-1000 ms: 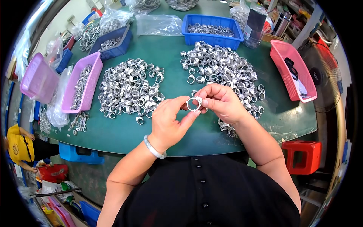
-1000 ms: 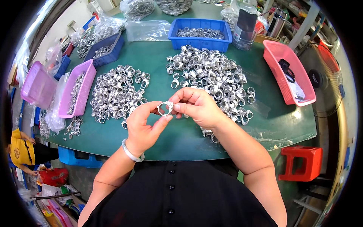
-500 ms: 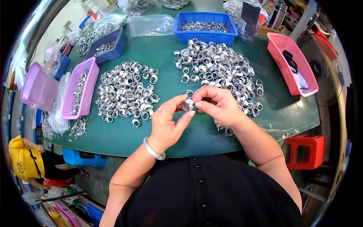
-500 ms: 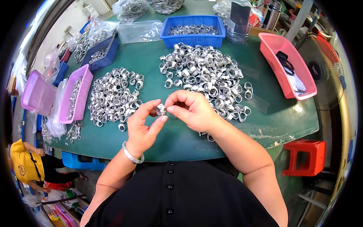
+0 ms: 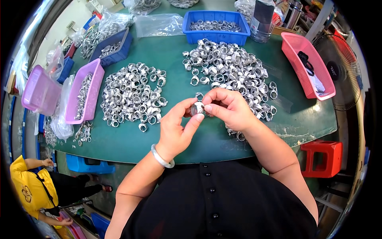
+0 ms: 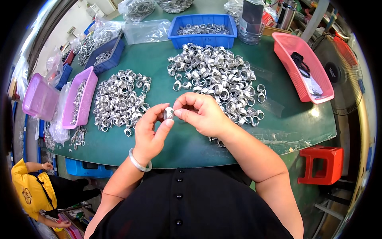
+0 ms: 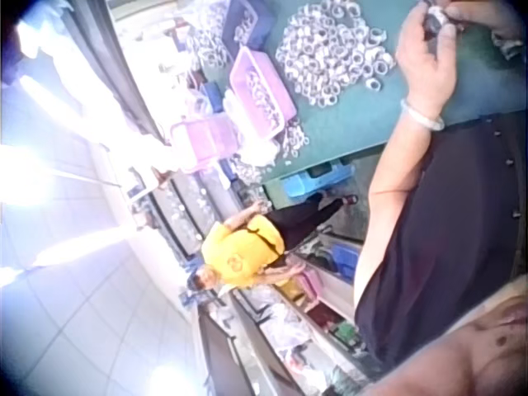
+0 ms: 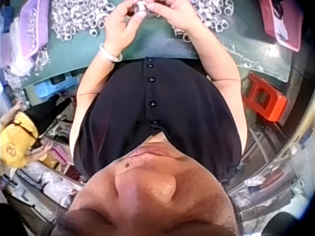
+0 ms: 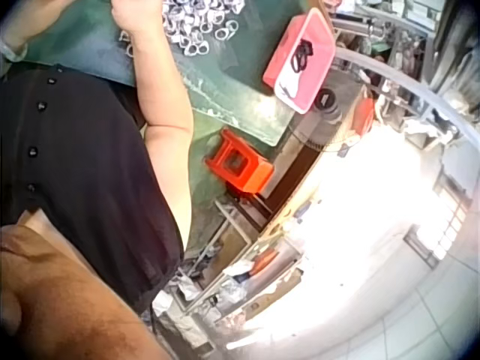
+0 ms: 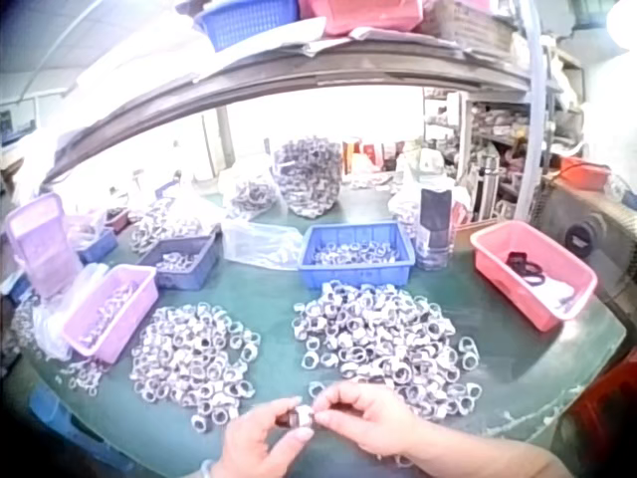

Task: The person picks up metal rings from a pile on a green table, turns them over by hand, and places them into a clear plastic bag or onto a separate pile.

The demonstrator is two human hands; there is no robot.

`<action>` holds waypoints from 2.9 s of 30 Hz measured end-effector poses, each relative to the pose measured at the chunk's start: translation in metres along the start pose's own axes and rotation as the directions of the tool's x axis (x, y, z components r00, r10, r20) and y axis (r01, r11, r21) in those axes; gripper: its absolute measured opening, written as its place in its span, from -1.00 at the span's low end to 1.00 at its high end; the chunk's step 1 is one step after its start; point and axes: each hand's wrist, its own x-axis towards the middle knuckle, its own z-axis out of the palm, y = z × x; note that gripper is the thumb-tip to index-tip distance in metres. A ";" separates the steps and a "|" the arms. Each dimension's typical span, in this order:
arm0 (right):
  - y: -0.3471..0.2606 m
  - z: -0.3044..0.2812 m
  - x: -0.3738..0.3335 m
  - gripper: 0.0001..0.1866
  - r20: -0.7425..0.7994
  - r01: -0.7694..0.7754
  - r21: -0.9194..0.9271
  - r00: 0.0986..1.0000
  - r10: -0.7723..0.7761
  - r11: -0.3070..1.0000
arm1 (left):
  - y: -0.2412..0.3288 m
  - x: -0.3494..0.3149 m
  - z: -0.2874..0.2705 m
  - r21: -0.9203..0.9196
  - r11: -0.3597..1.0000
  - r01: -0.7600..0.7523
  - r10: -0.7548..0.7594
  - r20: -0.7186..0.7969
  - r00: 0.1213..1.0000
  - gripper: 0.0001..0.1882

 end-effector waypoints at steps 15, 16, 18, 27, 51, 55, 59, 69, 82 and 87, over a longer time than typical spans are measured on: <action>-0.003 -0.014 0.000 -0.72 0.281 0.279 -0.936 0.959 -0.022 0.213 | -0.017 -0.006 -0.009 -0.849 -0.036 0.526 -0.337 0.506 0.794 -0.57; -0.002 -0.015 -0.001 -0.70 0.286 0.284 -0.936 0.958 -0.022 0.209 | -0.017 -0.007 -0.009 -0.851 -0.044 0.524 -0.338 0.506 0.794 -0.56; -0.002 -0.015 -0.001 -0.66 0.290 0.289 -0.935 0.957 -0.023 0.205 | -0.018 -0.007 -0.010 -0.852 -0.074 0.518 -0.333 0.511 0.793 -0.56; 0.005 -0.016 0.000 -0.77 0.283 0.282 -0.944 0.959 -0.020 0.170 | -0.017 -0.006 -0.013 -0.846 -0.094 0.525 -0.339 0.523 0.782 -0.57; -0.005 -0.013 0.008 -0.90 0.083 -0.223 -0.015 0.971 0.224 0.975 | -0.019 0.006 -0.023 0.138 0.990 0.012 -0.023 0.076 0.997 -0.60; -0.002 -0.011 0.006 -0.86 0.120 -0.181 0.124 0.979 0.167 0.976 | -0.001 0.001 -0.003 -0.124 0.989 0.076 -0.058 0.141 0.988 -0.67; -0.003 -0.006 0.002 -0.81 0.098 -0.048 0.007 0.994 0.047 0.999 | -0.006 -0.001 0.002 -0.376 0.872 0.315 -0.275 0.159 0.948 -0.80; -0.004 -0.005 0.002 -0.70 0.126 0.033 -0.096 0.992 -0.021 0.995 | -0.012 -0.002 -0.001 -0.449 0.875 0.180 -0.135 0.131 0.982 -0.63; -0.004 -0.007 -0.001 -0.69 0.115 0.073 -0.188 0.992 -0.052 0.979 | -0.014 -0.007 -0.004 -0.300 0.953 0.036 -0.004 0.108 0.994 -0.58; -0.007 -0.007 0.000 -0.72 0.174 0.129 -0.222 0.981 -0.091 0.966 | -0.011 -0.008 0.000 -0.591 0.778 0.214 -0.179 0.118 0.977 -0.65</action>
